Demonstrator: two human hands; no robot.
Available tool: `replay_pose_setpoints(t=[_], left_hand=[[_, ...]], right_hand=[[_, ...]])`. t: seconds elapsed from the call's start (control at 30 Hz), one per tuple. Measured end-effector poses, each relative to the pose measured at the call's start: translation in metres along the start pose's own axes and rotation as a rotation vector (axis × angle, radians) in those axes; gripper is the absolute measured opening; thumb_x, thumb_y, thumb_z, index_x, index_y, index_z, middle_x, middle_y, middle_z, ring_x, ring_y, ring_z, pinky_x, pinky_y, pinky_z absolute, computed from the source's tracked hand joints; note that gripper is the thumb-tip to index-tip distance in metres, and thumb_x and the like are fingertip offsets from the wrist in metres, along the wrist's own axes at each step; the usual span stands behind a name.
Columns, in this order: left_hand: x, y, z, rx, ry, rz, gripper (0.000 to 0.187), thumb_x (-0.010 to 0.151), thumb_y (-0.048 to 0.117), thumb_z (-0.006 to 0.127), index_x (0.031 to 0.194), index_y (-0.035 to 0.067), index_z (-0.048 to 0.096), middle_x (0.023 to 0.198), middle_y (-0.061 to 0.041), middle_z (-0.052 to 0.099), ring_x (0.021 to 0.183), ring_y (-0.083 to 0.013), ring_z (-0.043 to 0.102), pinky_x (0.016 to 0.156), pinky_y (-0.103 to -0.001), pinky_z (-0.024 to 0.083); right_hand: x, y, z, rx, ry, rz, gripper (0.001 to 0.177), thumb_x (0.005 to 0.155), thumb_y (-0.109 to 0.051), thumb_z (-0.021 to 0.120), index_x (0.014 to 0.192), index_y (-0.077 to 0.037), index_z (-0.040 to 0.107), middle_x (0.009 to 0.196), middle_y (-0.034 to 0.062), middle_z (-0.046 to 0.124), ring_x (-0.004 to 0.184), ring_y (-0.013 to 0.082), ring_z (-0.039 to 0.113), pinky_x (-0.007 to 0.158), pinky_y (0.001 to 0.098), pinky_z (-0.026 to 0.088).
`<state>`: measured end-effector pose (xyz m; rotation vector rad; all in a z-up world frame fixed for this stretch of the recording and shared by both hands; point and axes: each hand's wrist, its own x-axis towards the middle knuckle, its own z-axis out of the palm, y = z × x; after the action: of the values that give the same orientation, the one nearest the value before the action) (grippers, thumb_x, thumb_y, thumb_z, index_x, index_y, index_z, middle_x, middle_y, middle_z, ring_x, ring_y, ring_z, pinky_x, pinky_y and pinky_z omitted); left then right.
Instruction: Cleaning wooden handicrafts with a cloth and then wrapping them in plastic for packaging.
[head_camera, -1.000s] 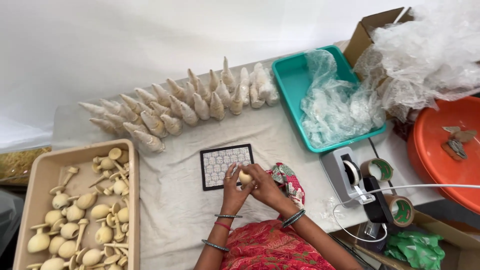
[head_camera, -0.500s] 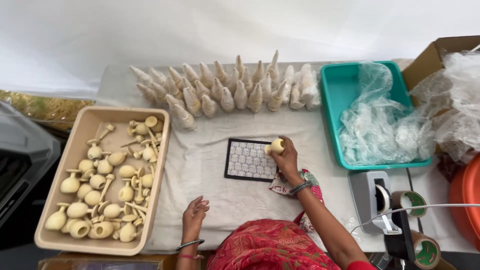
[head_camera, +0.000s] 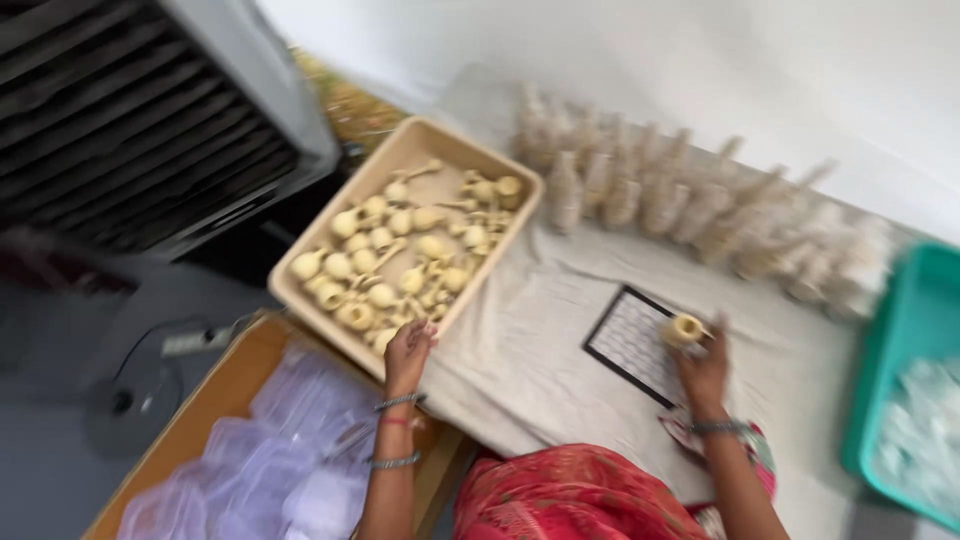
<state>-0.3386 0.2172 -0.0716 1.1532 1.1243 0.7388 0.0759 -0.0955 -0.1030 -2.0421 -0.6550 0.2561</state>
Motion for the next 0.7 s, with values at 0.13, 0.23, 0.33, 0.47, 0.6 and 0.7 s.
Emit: replay_pose_setpoints(t=[0.13,0.23,0.33,0.47,0.6,0.7], left_hand=[[0.041,-0.008,-0.032,-0.028,0.104,0.114,0.028,0.101,0.016,0.068,0.122,-0.002,0.069,0.101,-0.013,0.075,0.081,-0.0172,0.067,0.07,-0.029,0.051],[0.062,0.011,-0.044,0.151,0.244,0.179,0.02,0.098,0.015,0.067,0.111,0.0,0.072,0.096,-0.01,0.078,0.082,-0.0159,0.075,0.074,-0.027,0.059],[0.122,-0.017,-0.058,0.267,0.369,0.257,0.016,0.099,0.011,0.065,0.108,0.0,0.074,0.091,-0.009,0.078,0.085,-0.0198,0.077,0.076,-0.031,0.059],[0.17,0.004,-0.039,0.577,0.388,0.418,0.017,0.095,0.009,0.069,0.109,0.005,0.077,0.102,-0.01,0.077,0.096,-0.0271,0.076,0.089,-0.037,0.059],[0.176,0.044,-0.02,1.189,0.361,0.336,0.039,0.081,0.02,0.077,0.117,0.006,0.071,0.123,-0.012,0.065,0.12,-0.0336,0.056,0.096,-0.049,0.049],[0.2,0.033,-0.017,1.519,0.295,0.224,0.035,0.089,0.024,0.071,0.12,0.009,0.071,0.134,-0.01,0.06,0.132,-0.0304,0.049,0.102,-0.054,0.044]], right_hand=[[-0.06,0.011,-0.038,-0.312,0.204,0.036,0.081,0.09,-0.017,0.078,0.159,-0.003,0.038,0.139,0.0181,0.055,0.128,0.0336,0.055,0.104,0.0484,0.052],[-0.106,0.076,-0.06,-0.732,0.227,0.114,0.067,0.094,-0.049,0.07,0.15,-0.014,0.058,0.141,0.0129,0.054,0.136,0.0336,0.043,0.114,0.0613,0.036],[-0.134,0.079,-0.07,-0.866,0.186,0.194,0.07,0.086,-0.065,0.067,0.142,-0.022,0.064,0.154,0.0091,0.053,0.152,0.0335,0.039,0.111,0.067,0.029],[-0.157,0.114,-0.058,-0.876,0.205,0.232,0.081,0.088,-0.074,0.062,0.151,-0.023,0.061,0.161,0.0118,0.048,0.149,0.037,0.037,0.109,0.069,0.025],[-0.165,0.125,-0.054,-0.728,0.286,0.136,0.08,0.095,-0.074,0.054,0.155,-0.021,0.051,0.16,0.0133,0.044,0.152,0.0379,0.035,0.116,0.0704,0.025],[-0.165,0.115,-0.055,-0.764,0.321,0.169,0.083,0.092,-0.072,0.054,0.157,-0.021,0.049,0.16,0.0133,0.044,0.153,0.0372,0.036,0.114,0.0723,0.025]])
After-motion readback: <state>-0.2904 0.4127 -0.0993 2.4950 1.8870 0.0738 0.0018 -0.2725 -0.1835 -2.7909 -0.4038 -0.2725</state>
